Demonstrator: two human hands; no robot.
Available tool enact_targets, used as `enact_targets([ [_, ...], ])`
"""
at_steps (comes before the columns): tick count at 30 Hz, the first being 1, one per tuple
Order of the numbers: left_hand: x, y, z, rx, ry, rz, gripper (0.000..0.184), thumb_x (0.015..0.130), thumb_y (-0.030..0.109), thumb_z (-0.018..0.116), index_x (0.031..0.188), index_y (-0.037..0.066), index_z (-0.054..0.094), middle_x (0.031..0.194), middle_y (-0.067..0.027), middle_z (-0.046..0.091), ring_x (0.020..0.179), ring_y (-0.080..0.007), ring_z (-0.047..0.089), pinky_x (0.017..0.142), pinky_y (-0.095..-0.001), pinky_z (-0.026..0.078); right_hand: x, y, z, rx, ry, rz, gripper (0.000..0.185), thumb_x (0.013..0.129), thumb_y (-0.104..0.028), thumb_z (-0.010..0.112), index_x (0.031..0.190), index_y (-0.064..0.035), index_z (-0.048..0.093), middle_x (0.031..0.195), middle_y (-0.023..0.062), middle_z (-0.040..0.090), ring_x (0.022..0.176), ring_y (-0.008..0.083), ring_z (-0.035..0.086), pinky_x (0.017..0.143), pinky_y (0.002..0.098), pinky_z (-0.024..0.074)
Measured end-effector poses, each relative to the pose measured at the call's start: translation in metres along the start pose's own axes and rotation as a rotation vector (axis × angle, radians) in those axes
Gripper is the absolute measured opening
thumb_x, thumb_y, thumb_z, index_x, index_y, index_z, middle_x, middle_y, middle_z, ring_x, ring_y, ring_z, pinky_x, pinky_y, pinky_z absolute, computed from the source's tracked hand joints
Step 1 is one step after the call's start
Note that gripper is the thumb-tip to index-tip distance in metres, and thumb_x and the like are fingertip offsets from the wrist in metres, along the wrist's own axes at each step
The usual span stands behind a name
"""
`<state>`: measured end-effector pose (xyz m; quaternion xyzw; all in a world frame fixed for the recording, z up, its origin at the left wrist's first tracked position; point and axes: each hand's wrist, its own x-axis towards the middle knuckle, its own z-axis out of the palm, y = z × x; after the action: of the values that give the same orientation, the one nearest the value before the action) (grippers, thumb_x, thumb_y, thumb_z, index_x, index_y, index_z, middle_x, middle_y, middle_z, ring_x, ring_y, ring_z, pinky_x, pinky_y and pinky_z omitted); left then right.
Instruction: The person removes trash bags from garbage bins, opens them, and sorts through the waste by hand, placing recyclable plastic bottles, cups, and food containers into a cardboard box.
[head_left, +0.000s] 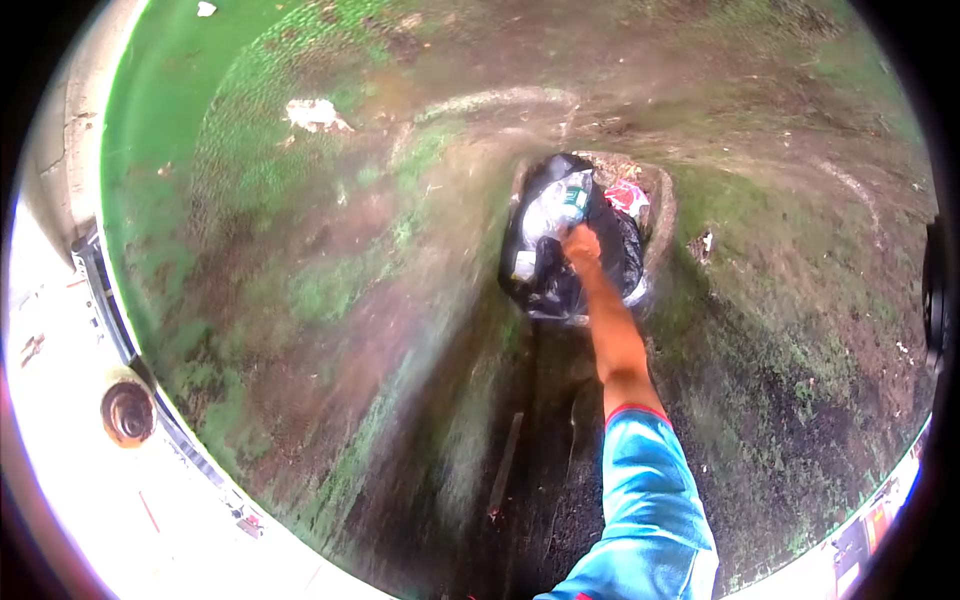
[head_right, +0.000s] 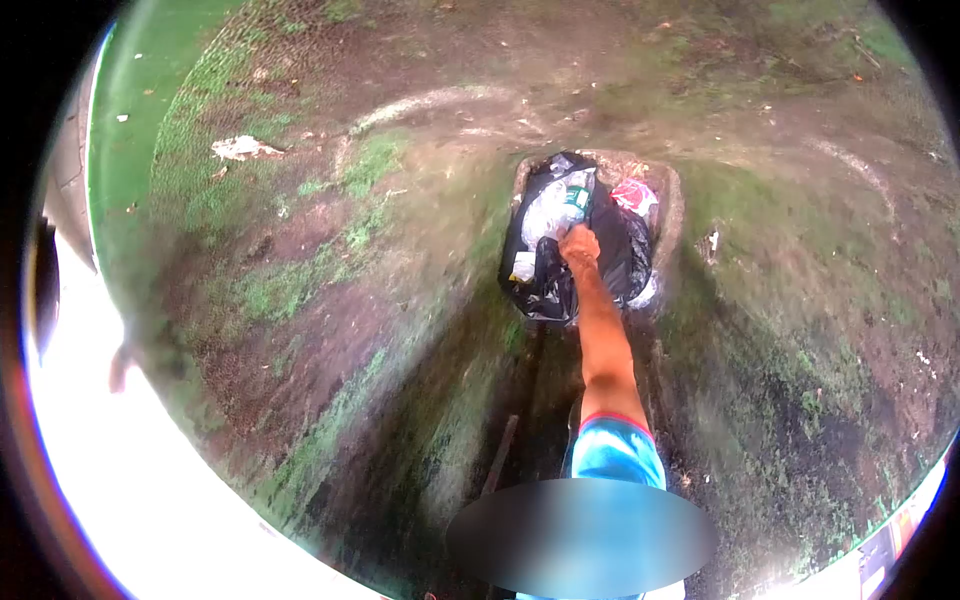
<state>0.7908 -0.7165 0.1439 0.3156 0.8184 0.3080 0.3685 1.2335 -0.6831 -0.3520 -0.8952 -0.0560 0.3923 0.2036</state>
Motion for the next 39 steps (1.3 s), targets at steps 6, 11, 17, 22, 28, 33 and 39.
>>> enact_targets([
  [6,0.013,-0.004,0.008,-0.012,0.011,-0.011,0.056,0.096,0.044,0.039,0.129,0.000,0.050,0.128,-0.0175,0.053,0.116,-0.0274,0.051,0.100,-0.0417,0.040,-0.007,-0.030,-0.022,-0.027,0.074,0.060,0.081,0.083,-0.044,0.067,0.142,-0.0077,0.025,0.124,0.0284,0.049,0.105,0.0435,0.059,0.086,0.0483,0.0502],
  [11,0.023,-0.006,0.013,-0.012,0.019,-0.025,0.056,0.096,0.044,0.039,0.129,0.000,0.050,0.128,-0.0175,0.053,0.116,-0.0275,0.051,0.101,-0.0419,0.040,0.001,-0.040,-0.022,-0.277,-0.051,-0.077,0.097,0.081,-0.046,0.069,0.152,-0.0165,0.009,0.134,0.0353,0.039,0.107,0.0470,0.057,0.087,0.0500,0.0491],
  [17,0.030,-0.010,0.016,-0.019,0.035,-0.039,0.056,0.096,0.044,0.038,0.129,0.000,0.049,0.128,-0.0176,0.053,0.116,-0.0276,0.051,0.101,-0.0421,0.040,0.041,-0.008,-0.010,-0.512,-0.104,-0.296,0.078,0.085,-0.057,0.057,0.143,-0.0092,0.035,0.107,0.0160,0.066,0.100,0.0382,0.063,0.095,0.0494,0.0449],
  [22,0.029,-0.010,0.009,-0.010,0.043,-0.036,0.056,0.096,0.044,0.038,0.129,0.000,0.049,0.128,-0.0176,0.053,0.117,-0.0278,0.050,0.101,-0.0423,0.040,0.036,0.014,0.015,-0.464,-0.295,-0.365,0.064,0.086,-0.055,0.057,0.135,-0.0149,0.049,0.125,0.0209,0.058,0.127,0.0462,0.042,0.104,0.0606,0.0317],
  [28,0.020,-0.010,0.001,0.005,0.050,-0.047,0.056,0.096,0.044,0.038,0.130,0.001,0.049,0.129,-0.0177,0.052,0.117,-0.0279,0.050,0.101,-0.0425,0.039,-0.015,0.040,0.079,-0.681,-0.177,-0.653,0.042,0.085,-0.037,0.057,0.120,-0.0146,0.061,0.122,0.0189,0.057,0.126,0.0446,0.040,0.101,0.0587,0.0345],
  [33,0.019,-0.010,-0.006,0.015,0.030,-0.053,0.057,0.096,0.044,0.038,0.130,0.001,0.049,0.129,-0.0177,0.052,0.117,-0.0280,0.050,0.101,-0.0427,0.039,-0.069,0.048,0.085,-0.460,0.190,-0.833,0.020,0.075,-0.020,0.060,0.086,-0.0071,0.070,0.104,0.0205,0.065,0.114,0.0399,0.054,0.094,0.0444,0.0464],
  [39,0.015,-0.010,-0.022,0.014,0.016,-0.064,0.057,0.095,0.044,0.038,0.130,0.001,0.049,0.129,-0.0178,0.052,0.118,-0.0281,0.050,0.102,-0.0429,0.039,-0.081,0.073,0.082,-0.060,0.115,-1.070,0.020,0.070,-0.017,0.065,0.084,-0.0039,0.069,0.099,0.0161,0.064,0.096,0.0343,0.061,0.094,0.0443,0.0461],
])
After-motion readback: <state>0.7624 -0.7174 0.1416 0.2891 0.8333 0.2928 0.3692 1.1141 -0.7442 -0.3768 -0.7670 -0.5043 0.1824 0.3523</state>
